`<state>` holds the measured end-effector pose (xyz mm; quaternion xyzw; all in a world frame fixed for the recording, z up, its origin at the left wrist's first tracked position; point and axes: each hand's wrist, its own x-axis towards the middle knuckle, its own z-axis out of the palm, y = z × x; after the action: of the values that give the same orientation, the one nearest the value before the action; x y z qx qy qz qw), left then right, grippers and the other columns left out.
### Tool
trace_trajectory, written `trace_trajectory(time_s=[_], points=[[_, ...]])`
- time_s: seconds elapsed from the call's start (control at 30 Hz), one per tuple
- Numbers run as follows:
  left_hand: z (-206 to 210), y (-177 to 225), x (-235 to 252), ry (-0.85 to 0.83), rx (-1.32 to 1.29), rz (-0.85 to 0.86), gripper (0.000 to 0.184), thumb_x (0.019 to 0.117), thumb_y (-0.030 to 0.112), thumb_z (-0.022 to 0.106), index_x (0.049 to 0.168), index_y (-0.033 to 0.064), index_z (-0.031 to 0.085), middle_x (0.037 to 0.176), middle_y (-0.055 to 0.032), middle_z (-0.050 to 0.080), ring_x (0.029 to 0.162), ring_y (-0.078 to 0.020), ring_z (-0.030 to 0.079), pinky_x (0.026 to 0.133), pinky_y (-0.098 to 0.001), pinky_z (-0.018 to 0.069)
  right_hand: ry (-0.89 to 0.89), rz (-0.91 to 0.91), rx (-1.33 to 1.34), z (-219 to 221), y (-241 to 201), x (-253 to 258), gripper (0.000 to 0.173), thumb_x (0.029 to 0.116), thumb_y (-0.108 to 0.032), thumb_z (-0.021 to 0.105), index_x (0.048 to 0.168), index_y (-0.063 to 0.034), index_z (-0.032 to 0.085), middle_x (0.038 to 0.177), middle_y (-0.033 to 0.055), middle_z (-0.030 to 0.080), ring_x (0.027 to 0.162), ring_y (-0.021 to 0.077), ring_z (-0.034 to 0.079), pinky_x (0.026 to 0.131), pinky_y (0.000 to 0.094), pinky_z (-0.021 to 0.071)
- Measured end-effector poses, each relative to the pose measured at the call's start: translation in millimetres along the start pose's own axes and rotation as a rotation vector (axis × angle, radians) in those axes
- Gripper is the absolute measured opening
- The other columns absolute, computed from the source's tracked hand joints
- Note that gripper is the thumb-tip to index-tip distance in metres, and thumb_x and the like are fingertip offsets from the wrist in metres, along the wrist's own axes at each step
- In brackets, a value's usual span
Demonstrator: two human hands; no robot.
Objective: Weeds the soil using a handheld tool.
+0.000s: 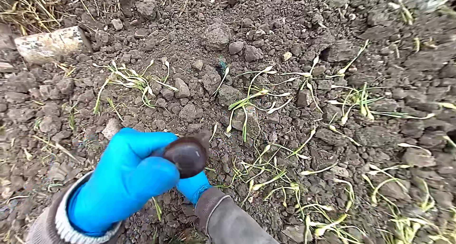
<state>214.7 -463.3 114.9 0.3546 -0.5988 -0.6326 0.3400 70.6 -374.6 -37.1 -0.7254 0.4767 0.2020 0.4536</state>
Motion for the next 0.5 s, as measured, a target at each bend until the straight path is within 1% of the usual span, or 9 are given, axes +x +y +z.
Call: trace_trajectory(time_s=[0.03,0.07,0.1,0.17,0.27,0.33,0.4,0.43,0.5], points=[[15.0,-18.0,9.9,0.017,0.125,-0.129,0.047,0.096,0.058,0.06,0.076,0.0166,0.069,0.057,0.0099,0.055,0.048,0.0024,0.049,0.042,-0.0164,0.0401,-0.02,-0.005,0.0,-1.4,2.5,-0.8,0.04,0.1049,-0.015,0.051,0.144,-0.0096,0.055,0.134,0.0195,0.063,0.117,0.0406,0.065,0.091,0.0573,0.0547],[25.6,-42.9,15.0,0.01,0.212,-0.241,0.052,0.0947,0.062,0.059,0.072,0.017,0.068,0.055,0.0088,0.052,0.046,0.0001,0.047,0.042,-0.0199,0.0383,-0.036,-0.004,-0.003,-2.2,3.0,-0.8,0.036,0.1062,-0.017,0.05,0.141,-0.0084,0.057,0.133,0.0194,0.064,0.116,0.0408,0.065,0.091,0.0582,0.0546],[32.8,-69.5,14.4,0.012,0.254,-0.328,0.054,0.0943,0.064,0.057,0.071,0.0155,0.068,0.054,0.0067,0.052,0.047,-0.0028,0.047,0.044,-0.0242,0.0388,-0.045,0.002,-0.001,-2.8,0.9,-1.3,0.035,0.1074,-0.019,0.049,0.139,-0.0079,0.058,0.13,0.0194,0.065,0.114,0.041,0.066,0.091,0.0589,0.0548],[35.3,-100.1,3.4,0.068,0.188,-0.409,0.059,0.0922,0.068,0.056,0.074,0.0135,0.069,0.056,0.0051,0.053,0.048,-0.0036,0.047,0.046,-0.0244,0.04,-0.093,-0.01,-0.01,-6.5,-5.2,-2.9,0.037,0.1081,-0.017,0.044,0.142,-0.0065,0.054,0.126,0.0223,0.067,0.113,0.0432,0.067,0.091,0.0611,0.0534],[29.1,-106.8,-16.6,0.156,-0.038,-0.41,0.062,0.0899,0.073,0.057,0.074,0.0134,0.068,0.054,0.0064,0.051,0.045,0.0001,0.043,0.043,-0.0169,0.0352,-0.161,-0.028,-0.023,-2.0,-3.1,-2.6,0.045,0.1084,-0.013,0.04,0.152,-0.0125,0.046,0.131,0.0199,0.066,0.118,0.0407,0.066,0.095,0.0603,0.0518],[22.7,-103.8,-22.9,0.163,-0.129,-0.429,0.065,0.0889,0.075,0.056,0.076,0.0125,0.07,0.056,0.0039,0.057,0.047,-0.0018,0.05,0.046,-0.0169,0.0422,-0.148,-0.052,-0.01,7.8,2.7,-1.3,0.043,0.1095,-0.016,0.039,0.151,-0.0123,0.048,0.134,0.0199,0.064,0.119,0.0406,0.065,0.094,0.0601,0.0519],[18.5,-100.4,-24.5,0.158,-0.139,-0.44,0.068,0.0899,0.076,0.052,0.076,0.0117,0.069,0.061,-0.0001,0.061,0.053,-0.0065,0.057,0.051,-0.0205,0.0492,-0.054,-0.062,0.022,18.4,2.5,-3.0,0.043,0.1091,-0.017,0.039,0.151,-0.0131,0.049,0.134,0.0195,0.064,0.116,0.0401,0.067,0.09,0.0578,0.0546],[17.8,-100.2,-24.3,0.163,-0.149,-0.431,0.068,0.0909,0.075,0.051,0.075,0.0111,0.069,0.062,-0.0016,0.061,0.054,-0.008,0.059,0.052,-0.0215,0.0505,-0.013,-0.07,0.035,22.6,0.3,-2.5,0.046,0.108,-0.016,0.039,0.153,-0.0155,0.046,0.134,0.0194,0.064,0.114,0.0399,0.068,0.089,0.0567,0.0557],[16.9,-98.9,-24.0,0.173,-0.171,-0.416,0.067,0.0927,0.073,0.05,0.074,0.011,0.067,0.061,-0.0015,0.059,0.053,-0.0077,0.057,0.051,-0.0207,0.049,-0.077,-0.073,0.035,26.5,-7.0,3.5,0.054,0.1075,-0.015,0.04,0.161,-0.0219,0.036,0.138,0.0193,0.062,0.117,0.0405,0.066,0.092,0.058,0.0542]])
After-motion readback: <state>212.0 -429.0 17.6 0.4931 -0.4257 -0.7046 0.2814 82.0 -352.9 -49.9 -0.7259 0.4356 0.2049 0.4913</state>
